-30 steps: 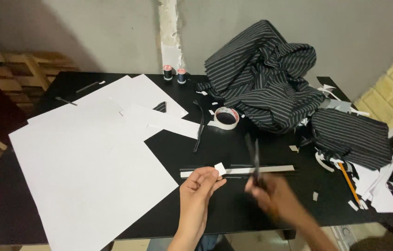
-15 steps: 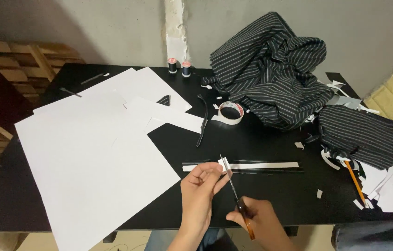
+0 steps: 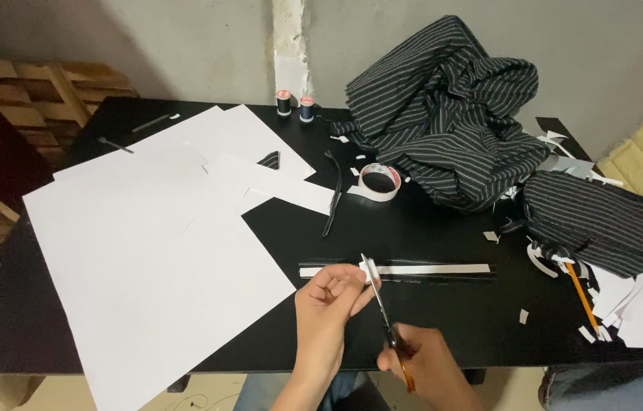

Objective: Cutting strips of paper and applying double-sided adhesive tape to them on a work surface.

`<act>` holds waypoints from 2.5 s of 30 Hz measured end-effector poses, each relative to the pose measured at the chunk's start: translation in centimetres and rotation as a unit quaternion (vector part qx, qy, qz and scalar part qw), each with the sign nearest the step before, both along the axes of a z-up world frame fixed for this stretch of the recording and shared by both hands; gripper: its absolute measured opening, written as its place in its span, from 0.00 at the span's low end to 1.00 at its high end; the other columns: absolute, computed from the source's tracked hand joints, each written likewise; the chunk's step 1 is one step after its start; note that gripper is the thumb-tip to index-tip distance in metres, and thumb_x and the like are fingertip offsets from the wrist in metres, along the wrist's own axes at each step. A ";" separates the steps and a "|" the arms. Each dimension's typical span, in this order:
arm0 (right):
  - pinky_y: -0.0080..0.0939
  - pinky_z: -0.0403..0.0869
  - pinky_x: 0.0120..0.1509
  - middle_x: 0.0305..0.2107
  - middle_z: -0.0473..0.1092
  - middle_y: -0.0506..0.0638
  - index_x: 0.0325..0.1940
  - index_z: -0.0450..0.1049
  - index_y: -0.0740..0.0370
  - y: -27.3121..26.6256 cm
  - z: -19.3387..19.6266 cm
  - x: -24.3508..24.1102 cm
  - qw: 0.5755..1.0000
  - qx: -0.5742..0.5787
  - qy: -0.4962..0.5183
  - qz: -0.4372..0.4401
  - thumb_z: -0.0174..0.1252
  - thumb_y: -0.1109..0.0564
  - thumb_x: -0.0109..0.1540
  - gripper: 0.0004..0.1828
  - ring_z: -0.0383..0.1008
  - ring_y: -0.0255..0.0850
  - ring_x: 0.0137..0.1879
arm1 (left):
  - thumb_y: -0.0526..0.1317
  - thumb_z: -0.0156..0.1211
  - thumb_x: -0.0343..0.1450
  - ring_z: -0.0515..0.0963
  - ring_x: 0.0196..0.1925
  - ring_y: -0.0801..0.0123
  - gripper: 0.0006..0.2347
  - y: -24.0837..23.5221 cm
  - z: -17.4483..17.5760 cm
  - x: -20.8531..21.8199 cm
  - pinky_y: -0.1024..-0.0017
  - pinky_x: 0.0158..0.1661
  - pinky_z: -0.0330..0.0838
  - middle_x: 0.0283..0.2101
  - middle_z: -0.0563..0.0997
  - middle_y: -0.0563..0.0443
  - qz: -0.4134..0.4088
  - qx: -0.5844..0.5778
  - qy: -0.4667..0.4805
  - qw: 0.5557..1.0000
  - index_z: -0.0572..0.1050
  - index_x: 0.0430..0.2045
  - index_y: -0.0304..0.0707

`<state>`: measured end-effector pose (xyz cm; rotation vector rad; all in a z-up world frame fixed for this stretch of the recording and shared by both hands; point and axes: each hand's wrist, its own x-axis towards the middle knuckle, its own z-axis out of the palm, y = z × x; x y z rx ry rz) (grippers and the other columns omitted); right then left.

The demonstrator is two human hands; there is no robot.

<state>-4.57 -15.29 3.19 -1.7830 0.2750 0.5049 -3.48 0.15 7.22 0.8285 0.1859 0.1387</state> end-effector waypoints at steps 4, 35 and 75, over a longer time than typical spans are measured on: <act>0.34 0.58 0.34 0.18 0.66 0.49 0.24 0.70 0.62 -1.0 -0.8 0.4 0.995 -0.047 -0.015 0.089 0.63 0.54 0.57 0.12 0.60 0.36 0.26 | 0.28 0.56 0.65 0.81 0.32 0.65 0.03 -0.1 -0.6 0.1 0.59 0.49 0.81 0.22 0.77 0.46 -0.007 -0.001 -0.019 1.000 0.76 0.22 0.27; 0.42 0.68 0.56 0.53 0.67 0.47 0.61 0.65 0.53 -7.1 3.9 14.7 0.878 -0.414 -0.186 0.153 0.61 0.39 0.49 0.38 0.69 0.42 0.56 | 0.35 0.55 0.66 0.80 0.50 0.37 0.07 1.9 -0.1 0.9 0.59 0.52 0.74 0.34 0.74 0.45 0.007 -0.103 -0.007 0.995 0.71 0.33 0.30; 0.29 0.70 0.40 0.26 0.77 0.47 0.32 0.80 0.60 -7.6 1.5 13.8 0.973 -0.180 -0.101 0.107 0.62 0.59 0.54 0.04 0.71 0.32 0.30 | 0.36 0.49 0.69 0.50 0.68 0.40 0.17 -4.6 -6.5 3.1 0.56 0.56 0.61 0.58 0.60 0.41 -0.168 0.597 -0.175 0.765 0.60 0.51 0.30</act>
